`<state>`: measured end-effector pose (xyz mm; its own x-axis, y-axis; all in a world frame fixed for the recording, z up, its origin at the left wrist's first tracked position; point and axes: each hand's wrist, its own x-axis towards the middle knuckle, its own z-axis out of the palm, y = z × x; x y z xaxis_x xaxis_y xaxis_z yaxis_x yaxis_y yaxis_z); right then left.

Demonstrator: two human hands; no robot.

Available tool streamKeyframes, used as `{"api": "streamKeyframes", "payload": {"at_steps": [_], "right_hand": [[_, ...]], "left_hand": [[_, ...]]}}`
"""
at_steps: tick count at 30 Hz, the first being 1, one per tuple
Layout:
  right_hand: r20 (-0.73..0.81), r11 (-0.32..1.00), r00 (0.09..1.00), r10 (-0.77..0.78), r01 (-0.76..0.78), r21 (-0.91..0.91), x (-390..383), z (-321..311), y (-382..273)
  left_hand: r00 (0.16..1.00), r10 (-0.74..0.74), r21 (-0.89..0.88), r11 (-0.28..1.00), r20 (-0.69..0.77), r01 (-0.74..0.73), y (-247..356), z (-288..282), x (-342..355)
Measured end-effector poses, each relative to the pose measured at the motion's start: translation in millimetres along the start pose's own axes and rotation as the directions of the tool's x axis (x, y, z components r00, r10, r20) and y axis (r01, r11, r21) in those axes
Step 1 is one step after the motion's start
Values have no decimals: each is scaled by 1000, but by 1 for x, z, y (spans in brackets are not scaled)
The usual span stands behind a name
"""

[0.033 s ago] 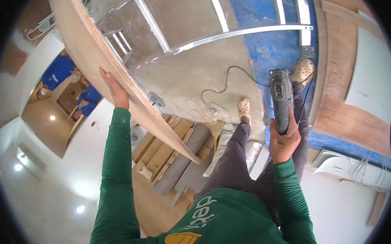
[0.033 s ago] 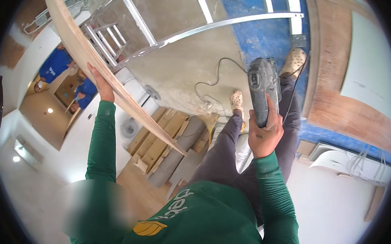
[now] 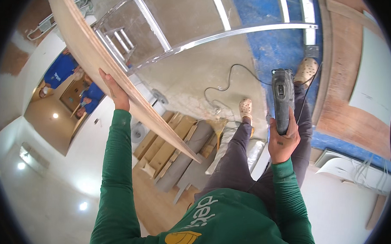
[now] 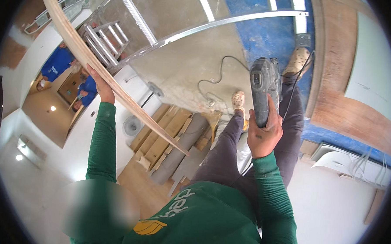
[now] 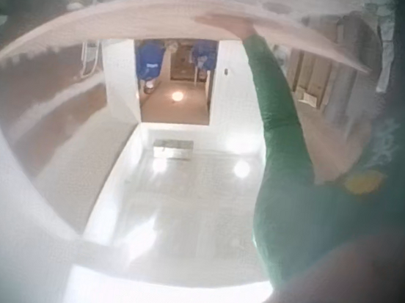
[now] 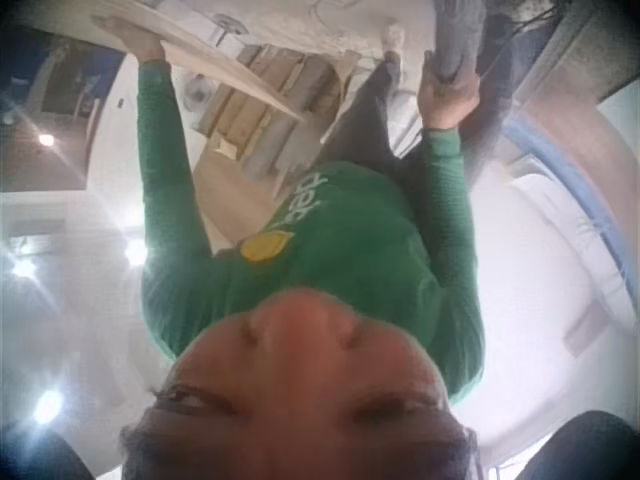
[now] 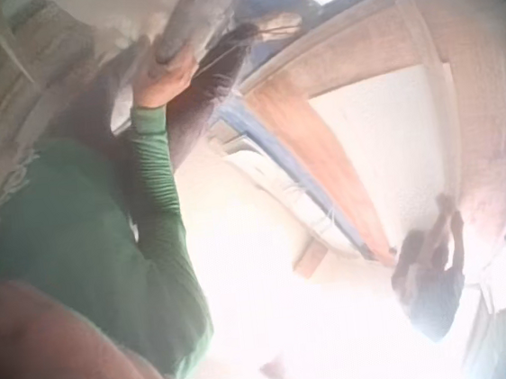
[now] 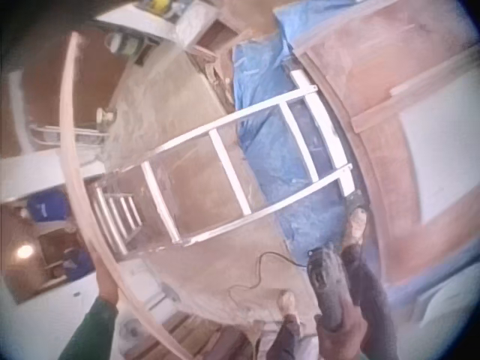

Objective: The person prepares a jigsaw by inserting a blade and adjusting the tool, then cuts a large sheet of plywood along a marked line. The person repositions the sheet and continues cutting to shape the wood.

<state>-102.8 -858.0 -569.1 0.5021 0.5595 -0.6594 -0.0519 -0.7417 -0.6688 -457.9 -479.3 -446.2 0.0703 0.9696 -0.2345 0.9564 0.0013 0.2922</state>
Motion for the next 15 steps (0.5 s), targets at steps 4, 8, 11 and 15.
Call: {"api": "streamKeyframes", "payload": {"at_steps": [4, 8, 11, 15], "right_hand": [[85, 998, 995, -53, 55, -21, 1, 25, 21], [271, 1000, 962, 12, -5, -25, 1, 29, 28], [320, 999, 947, -4, 20, -47, 6, 32, 23], [327, 992, 942, -75, 104, -72, 12, 36, 18]], "left_hand": [[946, -316, -140, 942, -69, 304, -24, -21, -6], [852, -517, -385, 804, -77, 453, -61, -45, -22], [866, -500, -486, 755, 10, 441, -72, -59, -31], [893, -430, -579, 698, 134, 422, -72, -66, -40]]}}
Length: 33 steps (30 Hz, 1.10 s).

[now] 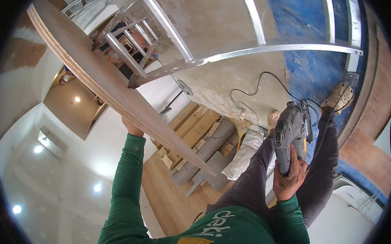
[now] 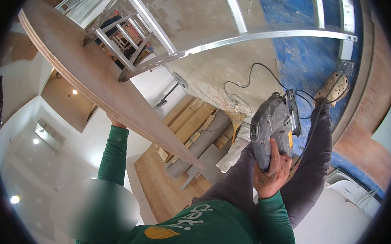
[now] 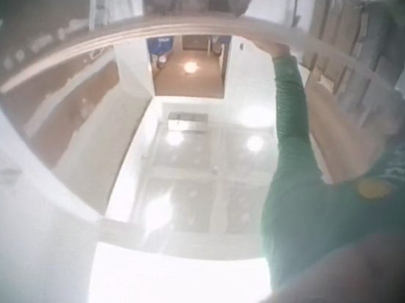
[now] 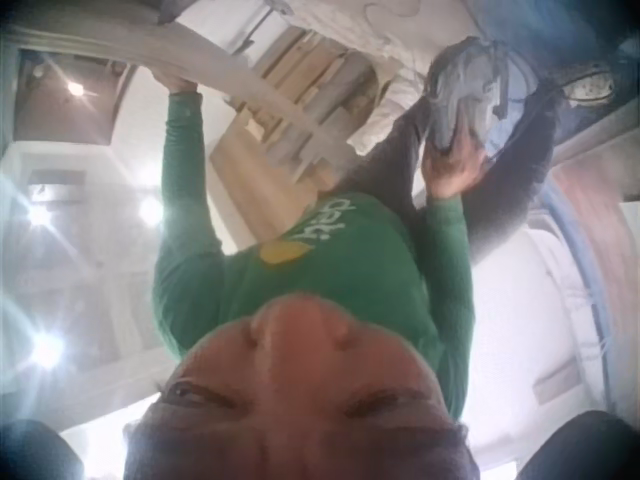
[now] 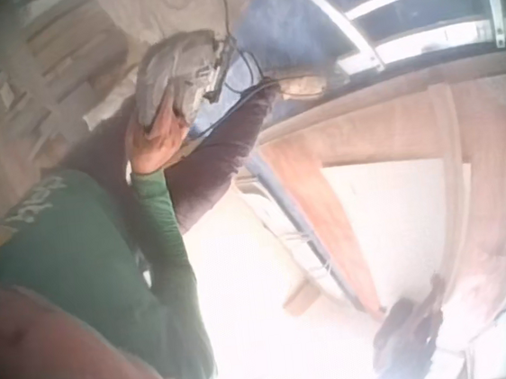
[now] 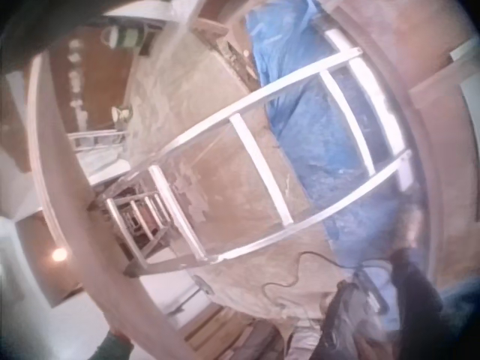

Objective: The person prepares a jigsaw by inserting a blade and adjusting the tool, then cuts a large sheet of plywood along a marked line. The person repositions the sheet and continues cutting to shape the wood.

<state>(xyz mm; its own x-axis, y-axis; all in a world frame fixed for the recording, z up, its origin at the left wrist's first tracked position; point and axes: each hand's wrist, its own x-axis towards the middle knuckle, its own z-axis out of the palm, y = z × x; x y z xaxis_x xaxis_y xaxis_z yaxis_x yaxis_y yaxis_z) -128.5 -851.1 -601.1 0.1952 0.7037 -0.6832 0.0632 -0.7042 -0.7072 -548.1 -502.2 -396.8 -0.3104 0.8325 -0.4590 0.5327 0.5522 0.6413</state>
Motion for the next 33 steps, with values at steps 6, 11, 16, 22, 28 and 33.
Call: {"api": "streamKeyframes", "payload": {"at_steps": [6, 11, 16, 22, 28, 33], "right_hand": [[80, 1000, 997, 6, -3, -28, 4, -1, 4], [70, 998, 996, -47, 50, -36, 6, 0, 7], [116, 997, 993, -20, 28, -67, 6, 2, 8], [131, 997, 991, 1, 10, -79, 4, 8, 10], [133, 997, 990, 57, -50, -58, 2, 9, 12], [89, 997, 995, 52, -47, -54, 1, 10, 16]], "left_hand": [[994, -98, -131, 987, -37, 92, -10, -18, 0], [999, -14, -3, 1000, -29, 14, -20, -23, 0], [989, -34, -96, 995, -144, 21, -16, -2, -2], [989, 47, 4, 999, -138, -47, -20, -3, -1], [989, 122, 150, 983, -81, -109, -26, -16, -2], [992, 122, 96, 988, -10, -120, -20, -12, -4]]}}
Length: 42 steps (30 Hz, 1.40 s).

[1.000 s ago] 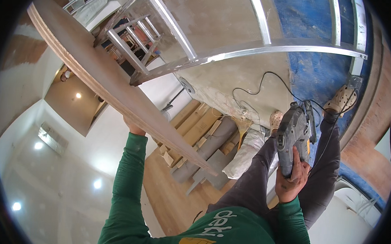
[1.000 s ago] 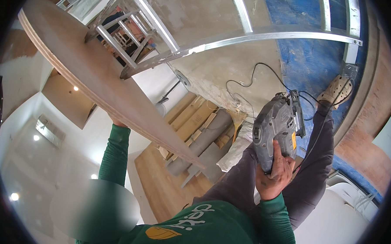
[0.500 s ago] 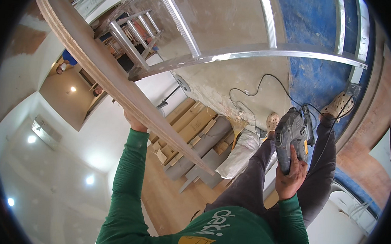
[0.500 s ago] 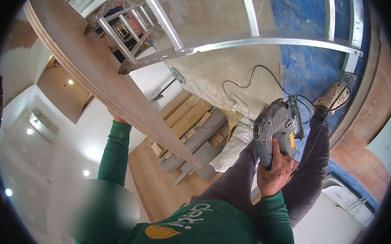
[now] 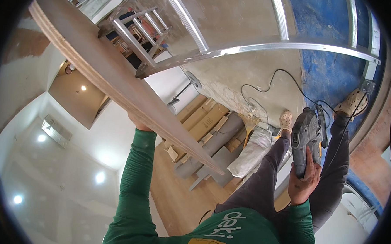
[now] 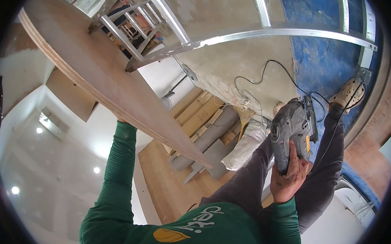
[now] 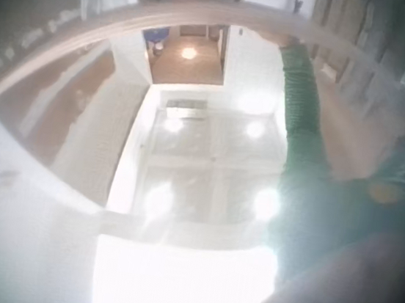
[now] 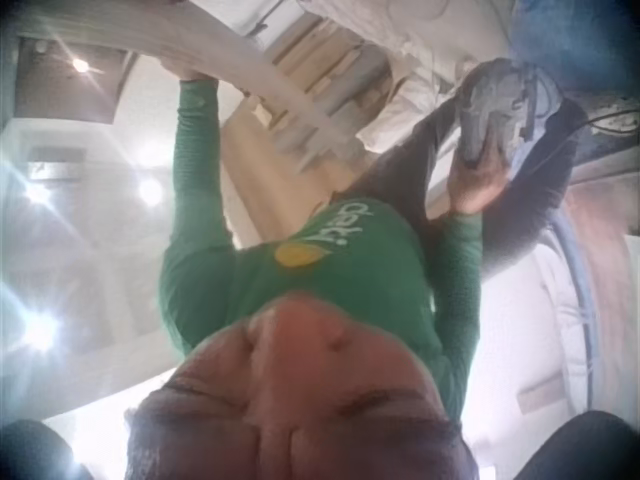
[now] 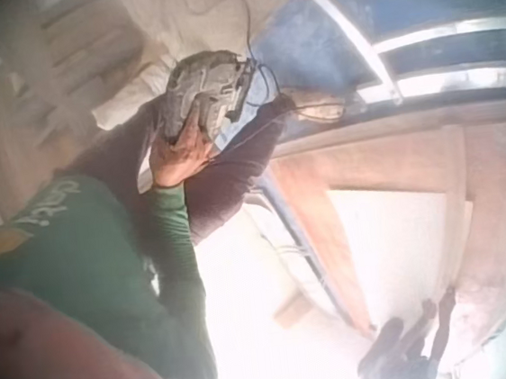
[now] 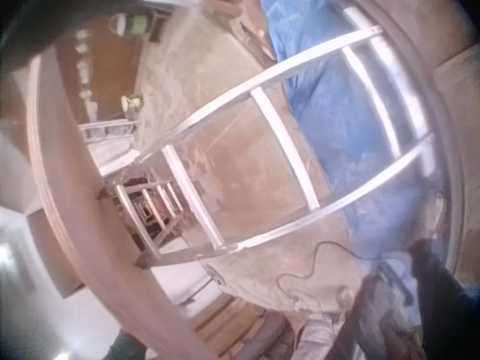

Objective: The person prepares a jigsaw by inserting a blade and adjusting the tool, then cuts a large sheet of plywood along a marked line. The person repositions the sheet and continues cutting to shape the wood.

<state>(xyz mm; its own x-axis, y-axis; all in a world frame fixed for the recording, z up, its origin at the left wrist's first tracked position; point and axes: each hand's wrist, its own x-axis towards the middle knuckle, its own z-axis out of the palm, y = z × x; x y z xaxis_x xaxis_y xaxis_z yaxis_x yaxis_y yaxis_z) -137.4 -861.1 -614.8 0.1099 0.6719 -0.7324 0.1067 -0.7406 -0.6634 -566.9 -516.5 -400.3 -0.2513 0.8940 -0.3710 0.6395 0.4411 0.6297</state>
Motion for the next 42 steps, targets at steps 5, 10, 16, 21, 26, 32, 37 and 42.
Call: {"api": "streamKeyframes", "payload": {"at_steps": [5, 10, 16, 21, 26, 32, 37, 42], "right_hand": [[9, 999, 999, 44, -43, -22, 1, -1, 2], [-15, 1000, 1000, 4, -4, -31, 0, -1, 6], [-16, 995, 999, 35, -36, -96, -9, -4, 0], [-4, 965, 994, -107, 103, -242, -30, -29, -51], [14, 948, 976, -218, 215, -237, -111, -92, -145], [235, 989, 969, -72, 99, -106, -155, -120, -257], [96, 1000, 995, -12, 12, 0, -133, -115, -287], [-7, 992, 999, -47, 46, -120, -162, -105, -331]], "left_hand": [[1000, -7, -42, 999, -14, 6, 1, -3, -4], [997, 72, 79, 994, -9, -71, 8, 24, 2], [925, 343, 251, 921, -160, -298, 38, 114, 12], [878, 464, 478, 801, -118, -359, 60, 137, 8], [842, 504, 485, 795, -192, -365, 50, 136, 9], [838, 480, 513, 804, -259, -302, 40, 135, 9], [909, 402, 156, 910, -105, -385, 77, 85, -28], [695, 701, -787, 517, 163, -336, 196, 18, -253]]}}
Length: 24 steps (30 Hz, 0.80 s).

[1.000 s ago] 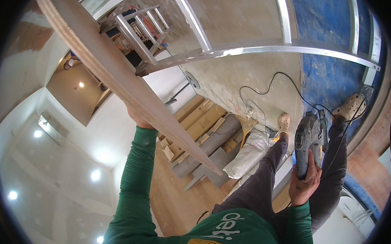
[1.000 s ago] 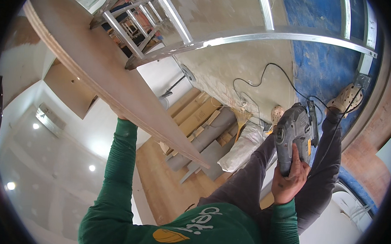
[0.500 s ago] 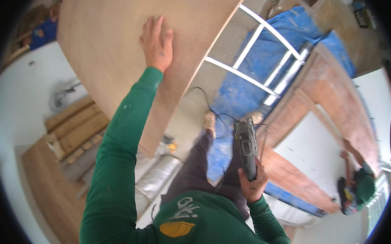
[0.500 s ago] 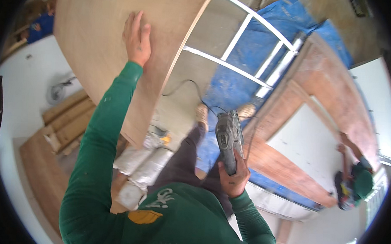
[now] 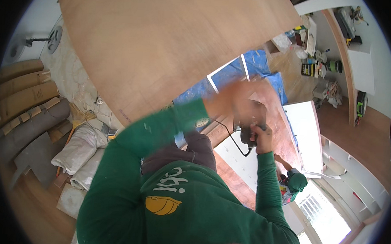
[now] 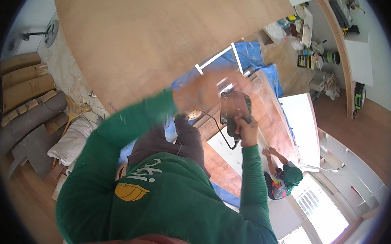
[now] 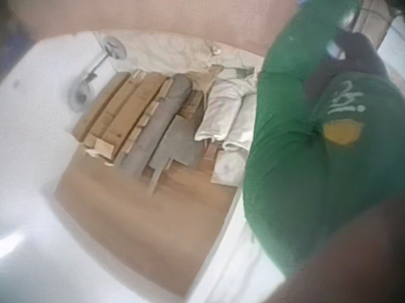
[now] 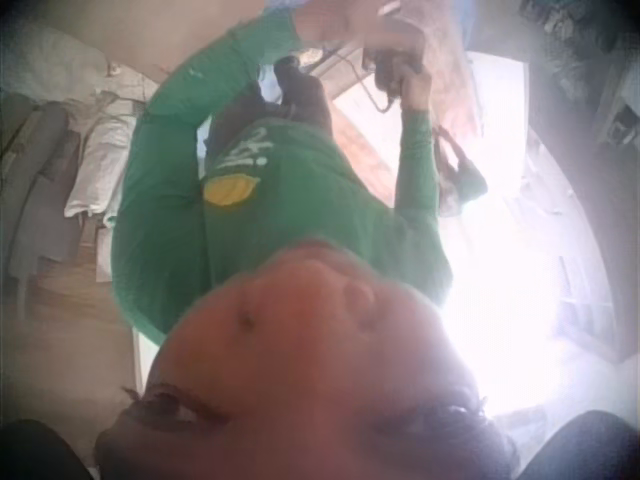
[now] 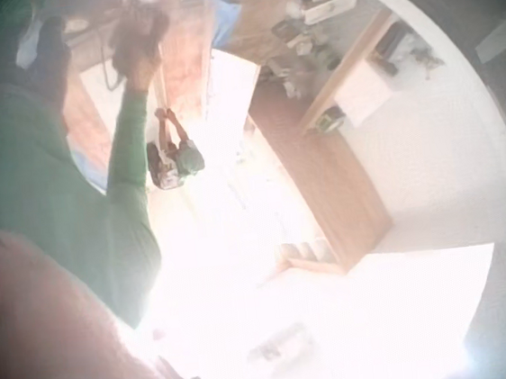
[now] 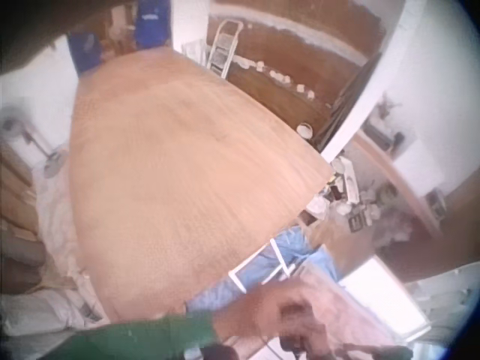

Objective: The person prepares a jigsaw by inserting a blade and adjusting the tool, then cuts a large sheet of plywood along a marked line. The person repositions the sheet and continues cutting to shape the wood.

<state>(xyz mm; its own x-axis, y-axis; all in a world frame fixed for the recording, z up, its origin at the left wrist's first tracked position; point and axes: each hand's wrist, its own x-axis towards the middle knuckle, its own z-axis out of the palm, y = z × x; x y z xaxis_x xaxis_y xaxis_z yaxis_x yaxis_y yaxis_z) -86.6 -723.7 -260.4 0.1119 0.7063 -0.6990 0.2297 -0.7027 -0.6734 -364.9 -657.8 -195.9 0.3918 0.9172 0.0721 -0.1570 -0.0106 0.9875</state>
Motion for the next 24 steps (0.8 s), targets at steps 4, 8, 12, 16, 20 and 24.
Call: {"api": "streamKeyframes", "payload": {"at_steps": [4, 8, 12, 16, 20, 24], "right_hand": [[67, 997, 997, -25, 20, 68, -13, 7, -48], [130, 993, 990, -60, 47, 104, -23, 21, -85], [142, 981, 989, -31, 3, 193, -15, 29, -103], [139, 991, 984, -114, 122, -53, 12, 26, -99], [237, 966, 951, -198, 230, -116, 42, 13, -92], [279, 962, 945, -170, 220, -160, 64, -3, -96]], "left_hand": [[643, 759, -323, 637, 104, -700, 154, 100, -64], [669, 737, -658, 461, -90, -596, 233, 104, -94], [625, 779, -615, 472, -45, -632, 233, 93, -100], [730, 681, -154, 728, 53, -668, 192, 47, -96], [886, 419, 414, 855, -200, -311, 204, -38, -129], [591, 415, 486, 873, -692, -43, 298, -79, -204]]}}
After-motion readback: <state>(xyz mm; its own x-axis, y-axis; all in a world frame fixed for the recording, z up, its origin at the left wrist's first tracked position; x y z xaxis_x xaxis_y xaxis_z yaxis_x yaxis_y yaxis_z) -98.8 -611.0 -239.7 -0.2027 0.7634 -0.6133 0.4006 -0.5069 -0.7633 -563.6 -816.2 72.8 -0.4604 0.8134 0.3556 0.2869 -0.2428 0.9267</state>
